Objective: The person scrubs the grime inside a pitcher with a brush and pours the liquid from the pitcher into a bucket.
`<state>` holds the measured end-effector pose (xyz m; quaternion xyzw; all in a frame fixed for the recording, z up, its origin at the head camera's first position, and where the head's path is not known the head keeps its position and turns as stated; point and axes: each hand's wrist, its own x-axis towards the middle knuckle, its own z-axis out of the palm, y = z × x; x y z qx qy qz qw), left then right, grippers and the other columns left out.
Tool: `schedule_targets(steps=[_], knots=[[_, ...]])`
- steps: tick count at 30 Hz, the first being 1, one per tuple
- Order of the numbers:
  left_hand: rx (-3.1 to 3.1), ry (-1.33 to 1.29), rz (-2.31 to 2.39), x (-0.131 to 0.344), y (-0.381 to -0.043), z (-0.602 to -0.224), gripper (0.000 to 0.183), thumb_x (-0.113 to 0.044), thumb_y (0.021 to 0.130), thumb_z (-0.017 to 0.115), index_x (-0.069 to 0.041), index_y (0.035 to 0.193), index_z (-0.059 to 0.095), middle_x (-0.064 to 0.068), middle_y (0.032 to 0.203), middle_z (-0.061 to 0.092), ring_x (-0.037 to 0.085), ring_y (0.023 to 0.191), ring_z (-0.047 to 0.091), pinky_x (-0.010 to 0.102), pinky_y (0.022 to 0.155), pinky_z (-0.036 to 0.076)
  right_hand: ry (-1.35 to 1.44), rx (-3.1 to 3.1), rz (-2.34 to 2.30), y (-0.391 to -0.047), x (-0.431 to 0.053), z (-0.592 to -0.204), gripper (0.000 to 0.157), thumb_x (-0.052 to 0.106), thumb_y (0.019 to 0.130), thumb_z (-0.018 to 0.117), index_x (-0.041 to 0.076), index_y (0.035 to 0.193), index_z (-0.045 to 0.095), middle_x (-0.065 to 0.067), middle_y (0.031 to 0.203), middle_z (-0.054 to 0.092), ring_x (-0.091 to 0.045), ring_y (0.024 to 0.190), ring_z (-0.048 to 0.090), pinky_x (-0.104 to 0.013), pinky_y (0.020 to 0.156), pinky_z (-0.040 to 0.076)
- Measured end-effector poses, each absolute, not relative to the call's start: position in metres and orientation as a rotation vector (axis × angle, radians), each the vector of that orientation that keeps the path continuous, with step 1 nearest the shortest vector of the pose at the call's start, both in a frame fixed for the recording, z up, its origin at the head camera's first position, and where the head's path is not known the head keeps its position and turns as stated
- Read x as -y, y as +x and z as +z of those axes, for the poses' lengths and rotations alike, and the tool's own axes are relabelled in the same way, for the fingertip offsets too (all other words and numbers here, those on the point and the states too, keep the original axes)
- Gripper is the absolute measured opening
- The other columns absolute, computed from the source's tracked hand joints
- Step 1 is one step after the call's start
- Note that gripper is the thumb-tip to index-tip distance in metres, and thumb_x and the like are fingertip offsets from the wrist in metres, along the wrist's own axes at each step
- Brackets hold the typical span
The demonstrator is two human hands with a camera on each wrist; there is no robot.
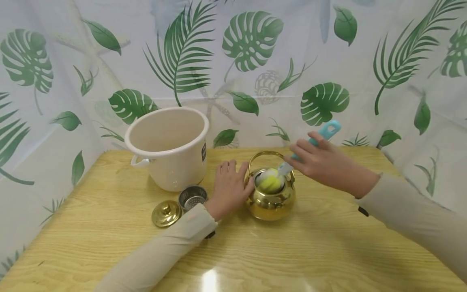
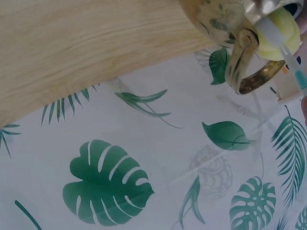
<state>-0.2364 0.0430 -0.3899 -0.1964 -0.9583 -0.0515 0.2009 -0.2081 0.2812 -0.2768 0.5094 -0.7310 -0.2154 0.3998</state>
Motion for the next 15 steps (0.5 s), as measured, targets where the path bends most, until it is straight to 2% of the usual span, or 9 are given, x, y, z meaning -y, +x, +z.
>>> schedule_targets(steps=[4, 7, 9, 15], knots=[[2.698, -0.552, -0.144, -0.044, -0.237, -0.390, 0.039, -0.043, 0.094, 0.037, -0.023, 0.126, 0.046, 0.007, 0.109, 0.054, 0.026, 0.105, 0.048, 0.043, 0.096, 0.036, 1.285, 1.842, -0.582, -0.204, -0.282, -0.268, 0.042, -0.015, 0.091, 0.030, 0.002, 0.105, 0.067, -0.021, 0.092, 0.057, -0.033, 0.084, 0.048, -0.053, 0.085, 0.030], [2.708, -0.551, -0.143, -0.044, -0.237, -0.390, 0.040, -0.043, 0.095, 0.037, -0.023, 0.127, 0.046, 0.008, 0.111, 0.054, 0.026, 0.107, 0.048, 0.043, 0.097, 0.036, 1.258, 1.830, -0.664, -0.201, -0.282, -0.260, 0.053, -0.012, 0.096, 0.017, 0.005, 0.106, 0.066, -0.018, 0.092, 0.056, -0.031, 0.085, 0.047, -0.053, 0.087, 0.031], [2.714, -0.549, -0.142, -0.044, -0.238, -0.390, 0.040, -0.043, 0.095, 0.037, -0.023, 0.128, 0.046, 0.008, 0.112, 0.054, 0.026, 0.107, 0.048, 0.043, 0.097, 0.036, 1.242, 1.819, -0.702, -0.199, -0.281, -0.256, 0.056, -0.009, 0.098, 0.013, 0.007, 0.106, 0.066, -0.016, 0.092, 0.056, -0.030, 0.086, 0.048, -0.052, 0.088, 0.032], [2.714, -0.547, -0.148, -0.043, -0.238, -0.390, 0.039, -0.043, 0.094, 0.037, -0.023, 0.126, 0.046, 0.007, 0.110, 0.054, 0.026, 0.106, 0.048, 0.042, 0.095, 0.036, 1.282, 1.798, -0.611, -0.199, -0.278, -0.249, 0.045, -0.011, 0.096, 0.026, 0.004, 0.103, 0.067, -0.018, 0.090, 0.057, -0.031, 0.083, 0.049, -0.052, 0.085, 0.031]])
